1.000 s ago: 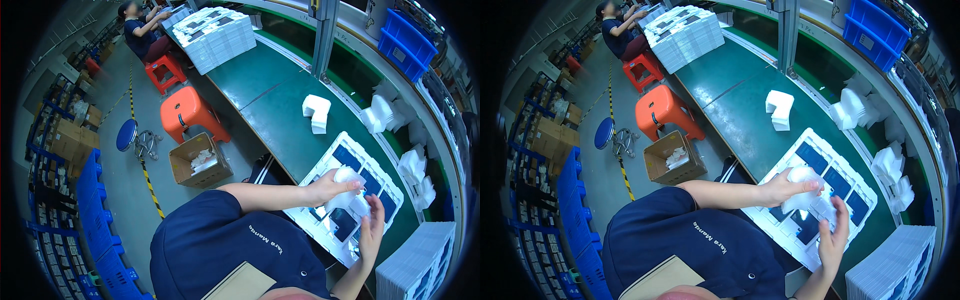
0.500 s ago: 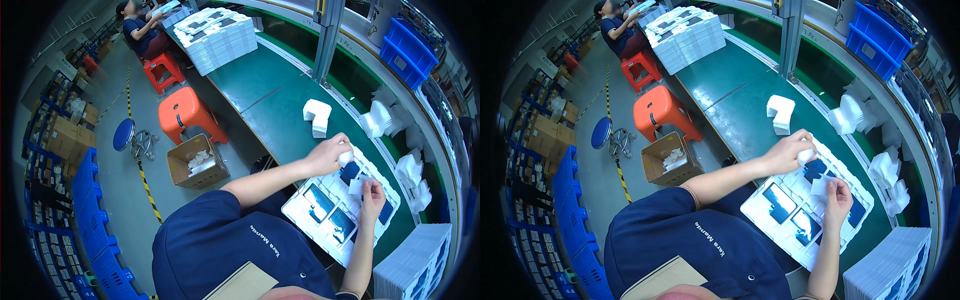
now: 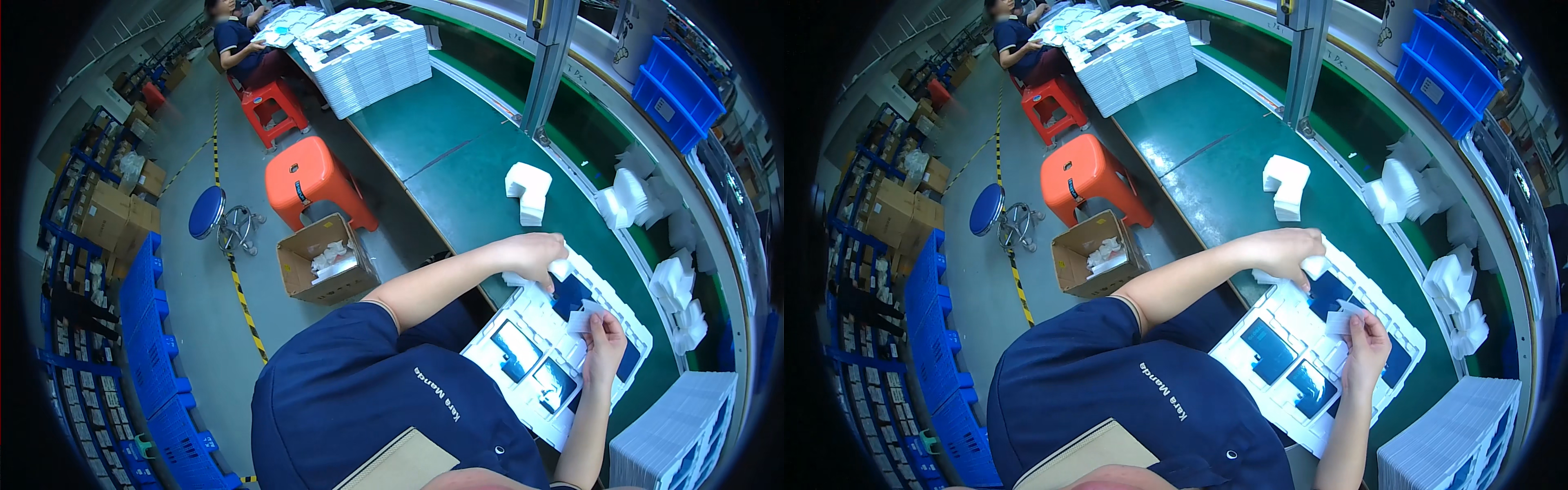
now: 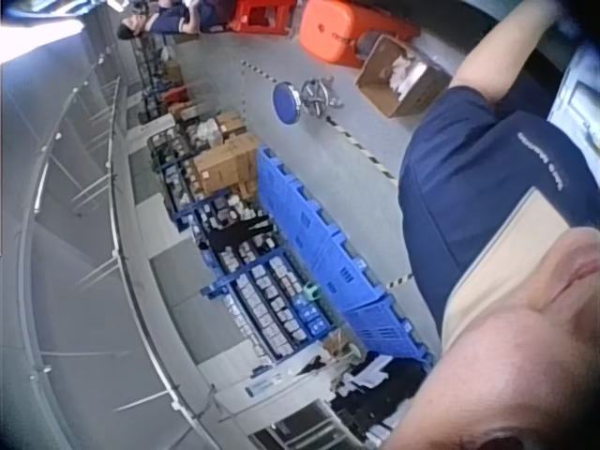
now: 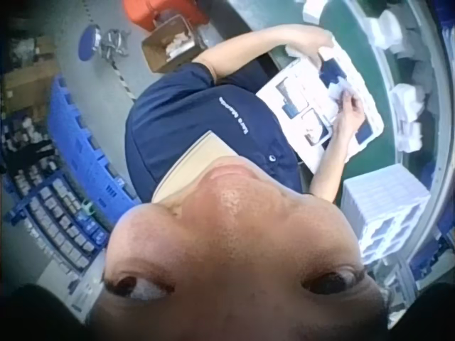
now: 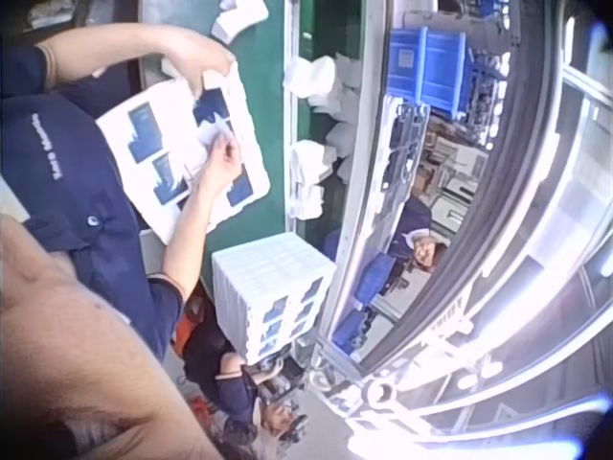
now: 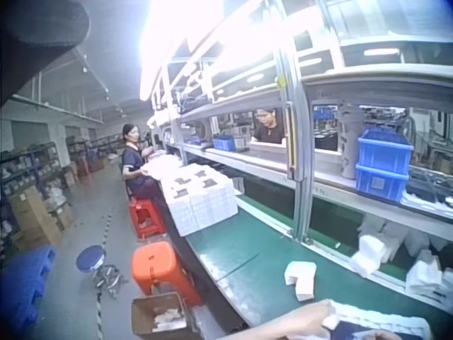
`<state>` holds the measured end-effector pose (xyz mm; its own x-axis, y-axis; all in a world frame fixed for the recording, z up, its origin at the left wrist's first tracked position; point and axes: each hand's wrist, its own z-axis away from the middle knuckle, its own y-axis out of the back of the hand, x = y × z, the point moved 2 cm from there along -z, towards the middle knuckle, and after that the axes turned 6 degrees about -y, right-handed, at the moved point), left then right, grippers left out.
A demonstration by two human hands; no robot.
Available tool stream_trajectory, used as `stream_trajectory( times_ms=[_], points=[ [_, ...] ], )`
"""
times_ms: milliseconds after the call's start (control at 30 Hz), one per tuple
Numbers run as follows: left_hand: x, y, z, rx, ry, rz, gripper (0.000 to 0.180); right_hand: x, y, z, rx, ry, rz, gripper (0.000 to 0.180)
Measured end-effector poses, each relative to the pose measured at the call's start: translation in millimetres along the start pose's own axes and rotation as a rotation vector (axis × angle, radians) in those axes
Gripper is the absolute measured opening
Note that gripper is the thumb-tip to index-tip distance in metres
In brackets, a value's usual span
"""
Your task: The person wipes small blue electronic components inside a white plastic tray using white wipes. They handle the components one by one, cleaning each surface before placing them back into the tray.
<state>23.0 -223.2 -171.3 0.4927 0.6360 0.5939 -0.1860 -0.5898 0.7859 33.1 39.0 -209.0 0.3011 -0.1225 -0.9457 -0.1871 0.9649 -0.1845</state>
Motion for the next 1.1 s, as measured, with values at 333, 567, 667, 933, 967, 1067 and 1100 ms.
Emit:
stream_trajectory(
  times_ms=[333,567,667,933,967,1067,1100],
  points=[
    [-17.1,43.3,52.5,-0.042,0.1,0.853,0.019,-6.9,-38.4,-51.8,-0.032,0.289,0.515,0.034],
    [-12.3,17.5,59.6,-0.274,-0.142,0.794,0.014,-23.7,-60.8,-25.5,0.031,0.425,0.904,0.032],
    [-2.2,13.4,45.9,-0.356,-0.111,0.806,0.014,-21.7,-63.7,-24.6,0.018,0.505,0.977,0.034],
    [-2.5,6.6,35.8,-0.326,-0.063,0.701,0.019,-33.3,-53.3,-22.2,0.059,0.613,0.963,0.04],
    [-1.7,7.2,34.2,-0.298,-0.059,0.725,0.019,-41.9,-51.9,-17.3,0.039,0.672,0.945,0.04],
    [0.7,2.9,38.5,-0.114,0.149,0.99,0.02,-79.6,-62.2,7.3,-0.141,0.803,0.939,0.041],
    [3.8,1.8,38.8,-0.03,0.248,1.102,0.021,-90.6,-71.0,22.3,-0.256,0.825,0.971,0.042]
  ],
)
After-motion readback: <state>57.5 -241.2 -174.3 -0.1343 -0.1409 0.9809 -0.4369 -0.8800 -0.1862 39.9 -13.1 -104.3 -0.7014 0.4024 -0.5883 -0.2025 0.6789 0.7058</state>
